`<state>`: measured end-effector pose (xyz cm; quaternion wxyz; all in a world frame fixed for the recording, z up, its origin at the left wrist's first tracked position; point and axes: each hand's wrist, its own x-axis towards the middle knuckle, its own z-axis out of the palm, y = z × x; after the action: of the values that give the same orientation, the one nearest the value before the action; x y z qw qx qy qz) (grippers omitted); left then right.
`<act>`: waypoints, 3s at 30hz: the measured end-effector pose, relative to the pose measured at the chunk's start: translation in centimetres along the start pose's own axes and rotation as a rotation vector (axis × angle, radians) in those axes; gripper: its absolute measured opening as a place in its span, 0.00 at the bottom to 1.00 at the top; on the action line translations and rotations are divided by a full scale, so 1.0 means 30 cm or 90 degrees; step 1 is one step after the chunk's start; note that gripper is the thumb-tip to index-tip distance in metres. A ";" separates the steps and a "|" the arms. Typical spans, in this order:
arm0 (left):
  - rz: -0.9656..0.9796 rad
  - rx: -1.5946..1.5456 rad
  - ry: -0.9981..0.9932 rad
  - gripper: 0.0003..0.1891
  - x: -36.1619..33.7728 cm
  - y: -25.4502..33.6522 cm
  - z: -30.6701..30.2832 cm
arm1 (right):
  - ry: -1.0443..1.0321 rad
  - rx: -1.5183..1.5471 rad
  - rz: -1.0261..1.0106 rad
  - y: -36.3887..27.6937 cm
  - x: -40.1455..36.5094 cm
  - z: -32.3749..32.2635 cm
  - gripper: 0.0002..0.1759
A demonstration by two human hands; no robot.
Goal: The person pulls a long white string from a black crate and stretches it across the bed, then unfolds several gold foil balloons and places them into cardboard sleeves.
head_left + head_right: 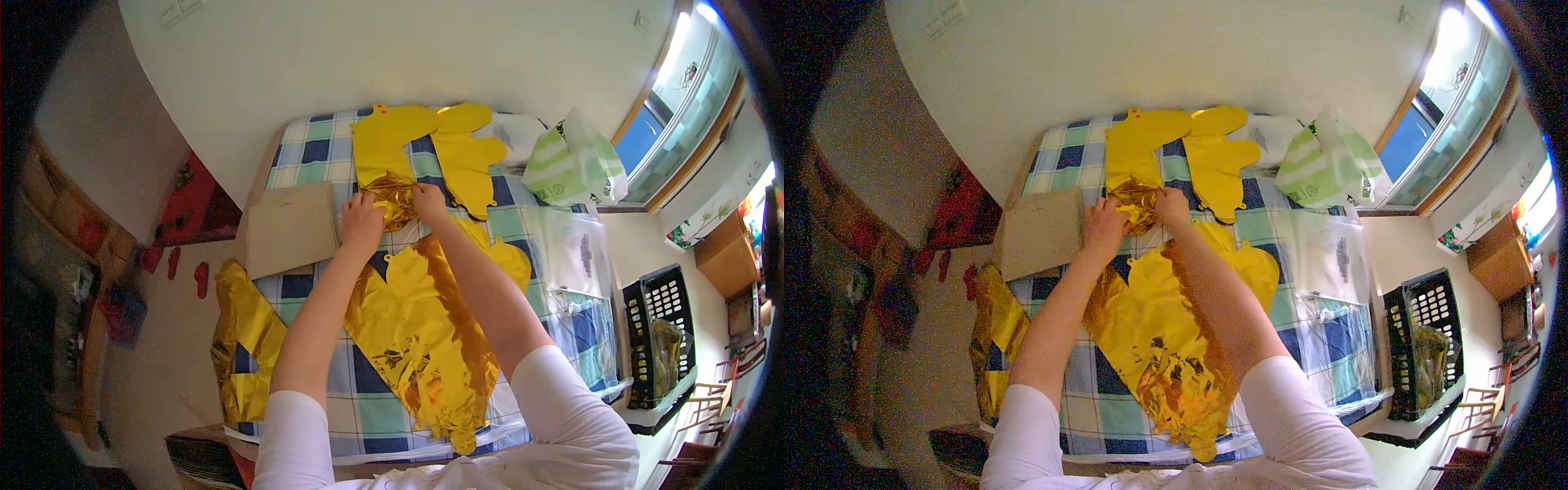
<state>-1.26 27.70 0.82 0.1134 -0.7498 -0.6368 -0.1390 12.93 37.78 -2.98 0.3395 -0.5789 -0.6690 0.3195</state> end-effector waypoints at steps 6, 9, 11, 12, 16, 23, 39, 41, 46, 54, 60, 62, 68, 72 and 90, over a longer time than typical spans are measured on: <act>0.009 -0.019 -0.124 0.06 0.010 -0.021 0.089 | -0.024 -0.074 -0.048 0.001 -0.004 0.018 0.16; -0.106 -0.164 -0.091 0.06 0.032 -0.038 0.113 | -0.009 -0.058 -0.082 0.006 -0.006 0.038 0.18; -0.164 -0.282 -0.021 0.06 0.038 -0.048 0.117 | -0.015 -0.055 -0.098 0.010 -0.002 0.033 0.19; -0.193 -0.338 -0.002 0.06 0.046 -0.052 0.125 | -0.036 -0.067 -0.102 0.006 -0.002 0.022 0.19; -0.265 -0.451 0.048 0.06 0.077 -0.049 0.130 | -0.133 -0.043 -0.064 -0.035 -0.011 -0.015 0.19; -0.216 -0.498 0.121 0.06 0.117 -0.005 0.090 | -0.099 -0.164 -0.141 -0.049 -0.037 -0.023 0.19; -0.090 -0.007 -0.247 0.31 0.181 -0.015 0.187 | 0.183 -0.095 -0.305 -0.223 -0.005 -0.187 0.09; -0.116 -0.013 -0.268 0.33 0.209 -0.008 0.150 | 0.189 0.027 -0.299 -0.253 0.023 -0.235 0.08; -0.167 -0.059 -0.284 0.39 0.279 -0.040 0.156 | 0.275 0.226 -0.333 -0.321 0.049 -0.390 0.10; -0.196 -0.123 -0.129 0.49 0.311 -0.080 0.209 | 0.385 0.476 -0.543 -0.508 -0.181 -0.804 0.11; -0.239 -0.173 -0.149 0.50 0.389 -0.142 0.282 | 0.591 0.519 -0.675 -0.552 -0.367 -1.030 0.17; -0.229 -0.210 -0.173 0.48 0.406 -0.169 0.321 | 0.635 0.429 -0.703 -0.540 -0.415 -1.074 0.19; -0.209 -0.070 -0.254 0.45 0.400 -0.126 0.273 | 0.675 0.451 -0.638 -0.494 -0.504 -1.134 0.22; -0.168 -0.021 -0.171 0.36 0.338 -0.079 0.230 | 0.513 0.487 -0.621 -0.453 -0.548 -1.008 0.19; 0.124 -0.675 0.308 0.19 0.018 0.399 -0.897 | 0.372 0.018 -0.505 -0.716 -0.682 -0.969 0.18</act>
<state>8.91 16.92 26.28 -0.1226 -0.7063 -0.3651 -0.5940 26.93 15.78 29.36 0.6164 -0.3405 -0.7100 -0.0012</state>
